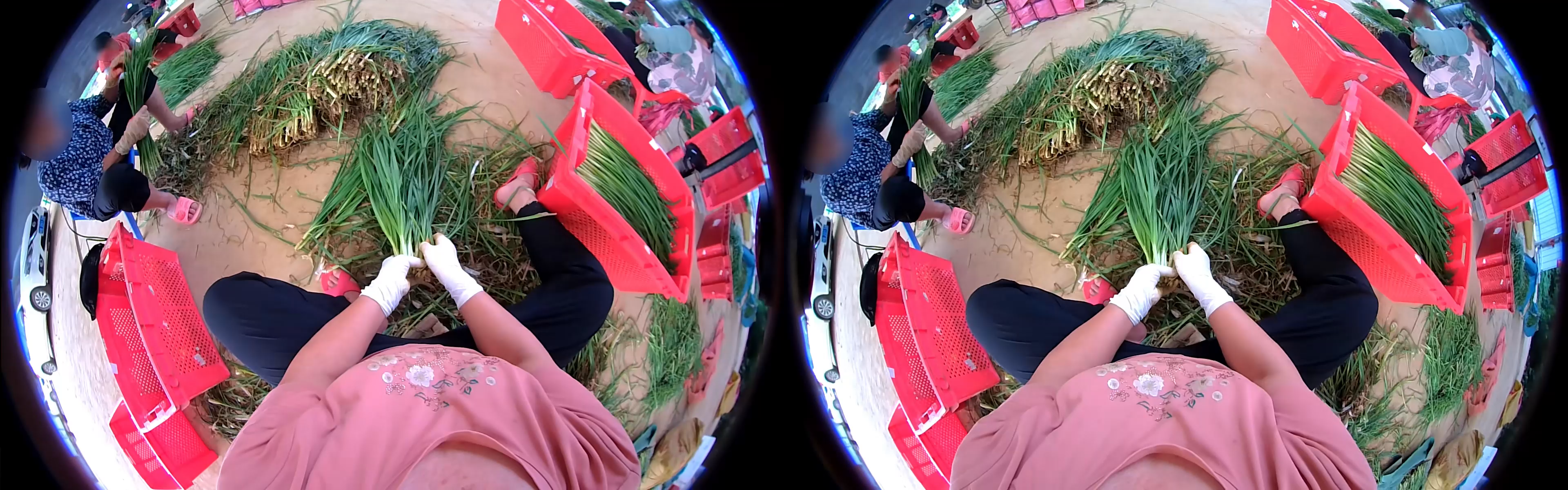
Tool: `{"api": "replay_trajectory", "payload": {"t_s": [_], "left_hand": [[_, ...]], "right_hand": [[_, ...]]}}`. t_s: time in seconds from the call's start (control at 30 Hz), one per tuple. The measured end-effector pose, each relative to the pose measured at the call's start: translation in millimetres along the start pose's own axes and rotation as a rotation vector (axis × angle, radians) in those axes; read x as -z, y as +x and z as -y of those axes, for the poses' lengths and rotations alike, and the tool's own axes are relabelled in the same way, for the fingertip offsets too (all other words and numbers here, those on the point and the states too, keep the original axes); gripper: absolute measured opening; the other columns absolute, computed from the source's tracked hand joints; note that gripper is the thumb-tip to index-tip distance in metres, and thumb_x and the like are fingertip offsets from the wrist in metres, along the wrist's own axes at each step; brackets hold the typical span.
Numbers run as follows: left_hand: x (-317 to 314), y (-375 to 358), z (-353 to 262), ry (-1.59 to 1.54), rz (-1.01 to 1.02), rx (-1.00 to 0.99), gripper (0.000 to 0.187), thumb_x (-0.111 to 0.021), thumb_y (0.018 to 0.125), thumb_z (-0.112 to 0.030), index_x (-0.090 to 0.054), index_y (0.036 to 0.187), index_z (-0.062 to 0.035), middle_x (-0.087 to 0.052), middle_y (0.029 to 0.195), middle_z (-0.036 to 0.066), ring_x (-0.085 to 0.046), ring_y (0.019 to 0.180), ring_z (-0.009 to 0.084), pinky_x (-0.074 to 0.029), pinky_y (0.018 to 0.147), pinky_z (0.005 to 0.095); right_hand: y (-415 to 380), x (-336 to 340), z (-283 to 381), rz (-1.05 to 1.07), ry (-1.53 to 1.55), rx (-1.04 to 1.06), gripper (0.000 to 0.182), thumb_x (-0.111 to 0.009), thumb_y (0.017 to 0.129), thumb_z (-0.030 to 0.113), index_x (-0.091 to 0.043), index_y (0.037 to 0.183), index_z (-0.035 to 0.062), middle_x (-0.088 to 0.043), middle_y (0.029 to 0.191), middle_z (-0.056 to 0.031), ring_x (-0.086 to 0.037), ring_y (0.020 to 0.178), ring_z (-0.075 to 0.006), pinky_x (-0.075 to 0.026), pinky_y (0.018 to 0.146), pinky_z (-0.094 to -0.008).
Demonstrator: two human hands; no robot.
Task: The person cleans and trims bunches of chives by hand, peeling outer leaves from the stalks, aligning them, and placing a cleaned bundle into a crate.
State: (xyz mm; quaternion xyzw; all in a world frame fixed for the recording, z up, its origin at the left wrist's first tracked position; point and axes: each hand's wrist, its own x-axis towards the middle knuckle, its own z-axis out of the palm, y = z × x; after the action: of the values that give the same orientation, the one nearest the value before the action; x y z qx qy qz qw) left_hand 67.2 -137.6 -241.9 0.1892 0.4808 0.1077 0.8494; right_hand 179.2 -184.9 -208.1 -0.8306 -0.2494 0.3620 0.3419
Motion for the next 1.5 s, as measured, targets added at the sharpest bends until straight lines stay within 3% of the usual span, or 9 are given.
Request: {"api": "replay_trajectory", "payload": {"t_s": [0.3, 0.4, 0.5, 0.63, 0.9, 1.07, 1.17, 1.3, 1.5], "left_hand": [[-1.8, -18.6, -33.9, -0.38, 0.174, 0.164, 0.022, -0.052, 0.075, -0.001, -0.055, 0.097, -0.0012, -0.06, 0.089, 0.013, -0.057, 0.082, 0.0269, -0.048, 0.074, 0.0388], [-6.1, -11.4, -31.3, -0.33, 0.106, 0.178, 0.016, -0.053, 0.079, -0.008, -0.057, 0.094, -0.0038, -0.062, 0.087, 0.011, -0.059, 0.08, 0.0248, -0.049, 0.076, 0.0392], [-15.0, -15.6, -28.3, -0.244, -0.026, 0.136, 0.015, -0.049, 0.081, -0.012, -0.058, 0.092, -0.0042, -0.063, 0.082, 0.01, -0.06, 0.068, 0.0255, -0.049, 0.068, 0.0486], [-2.6, -11.0, -23.4, -0.17, 0.106, 0.046, 0.014, -0.055, 0.077, -0.002, -0.055, 0.091, -0.0019, -0.059, 0.075, 0.011, -0.058, 0.06, 0.0175, -0.049, 0.045, 0.0292], [9.1, -14.8, -43.6, -0.367, 0.17, 0.227, 0.013, -0.056, 0.077, -0.002, -0.052, 0.089, 0.0024, -0.055, 0.075, 0.012, -0.055, 0.063, 0.0205, -0.05, 0.048, 0.0257], [6.8, -22.5, -48.8, -0.364, 0.245, 0.169, 0.016, -0.055, 0.077, -0.002, -0.054, 0.091, 0.0049, -0.06, 0.081, 0.016, -0.06, 0.069, 0.0247, -0.055, 0.053, 0.0294], [7.2, -28.8, -44.7, -0.264, 0.2, 0.126, 0.023, -0.054, 0.076, -0.002, -0.055, 0.098, 0.0028, -0.061, 0.088, 0.015, -0.061, 0.078, 0.027, -0.055, 0.064, 0.0347], [-4.3, -50.2, -48.0, -0.064, 0.257, 0.065, 0.032, -0.052, 0.073, 0.005, -0.055, 0.105, 0.0001, -0.062, 0.091, 0.015, -0.062, 0.083, 0.0306, -0.052, 0.073, 0.0432], [-38.5, -122.1, -83.3, 0.565, 0.009, -0.394, 0.038, -0.058, 0.067, 0.006, -0.052, 0.104, 0.0003, -0.06, 0.082, 0.01, -0.059, 0.062, 0.0196, -0.051, 0.053, 0.0314]], "right_hand": [[-29.0, 18.8, 1.9, 0.272, 0.473, 0.033, 0.034, -0.053, 0.081, 0.001, -0.047, 0.114, -0.0057, -0.056, 0.104, -0.0163, -0.054, 0.091, -0.0187, -0.043, 0.08, -0.0256], [-33.4, -6.3, 2.1, -0.311, -0.179, 0.757, 0.018, -0.051, 0.081, -0.001, -0.05, 0.098, -0.0042, -0.055, 0.09, -0.0148, -0.055, 0.079, -0.0194, -0.046, 0.071, -0.0273], [-40.5, -5.9, 4.2, -0.005, 0.219, 0.433, 0.009, -0.047, 0.083, -0.002, -0.048, 0.092, 0.0005, -0.053, 0.081, -0.0108, -0.054, 0.074, -0.0186, -0.045, 0.066, -0.0289], [-43.3, 34.7, 50.9, 0.274, 1.08, 0.084, 0.007, -0.044, 0.087, 0.0, -0.043, 0.089, 0.0065, -0.047, 0.069, -0.0027, -0.048, 0.057, -0.0097, -0.039, 0.049, -0.0218], [-28.7, 161.5, 43.9, -0.426, 0.956, 0.678, 0.007, -0.044, 0.088, -0.001, -0.041, 0.088, 0.0053, -0.049, 0.075, -0.0069, -0.052, 0.059, -0.0157, -0.048, 0.059, -0.0306], [-10.4, 77.0, -52.3, 0.052, -0.168, 0.039, 0.06, -0.057, 0.079, 0.039, -0.037, 0.122, 0.0024, -0.055, 0.104, -0.0194, -0.051, 0.099, -0.0296, -0.035, 0.089, -0.0449], [-21.6, 33.1, -10.2, 0.452, 0.532, -0.319, 0.061, -0.058, 0.079, 0.048, -0.046, 0.121, 0.005, -0.06, 0.102, -0.016, -0.053, 0.104, -0.0301, -0.032, 0.094, -0.0502], [-22.2, 4.8, 12.4, 0.55, 0.873, -0.171, 0.023, -0.054, 0.088, 0.025, -0.053, 0.103, 0.0074, -0.06, 0.084, -0.0061, -0.059, 0.066, -0.0166, -0.049, 0.055, -0.0295], [-36.0, 17.2, 43.5, 0.86, 1.245, -0.022, 0.05, -0.068, 0.077, 0.031, -0.047, 0.118, 0.013, -0.057, 0.103, -0.0008, -0.054, 0.095, -0.0172, -0.043, 0.081, -0.0379]]}}
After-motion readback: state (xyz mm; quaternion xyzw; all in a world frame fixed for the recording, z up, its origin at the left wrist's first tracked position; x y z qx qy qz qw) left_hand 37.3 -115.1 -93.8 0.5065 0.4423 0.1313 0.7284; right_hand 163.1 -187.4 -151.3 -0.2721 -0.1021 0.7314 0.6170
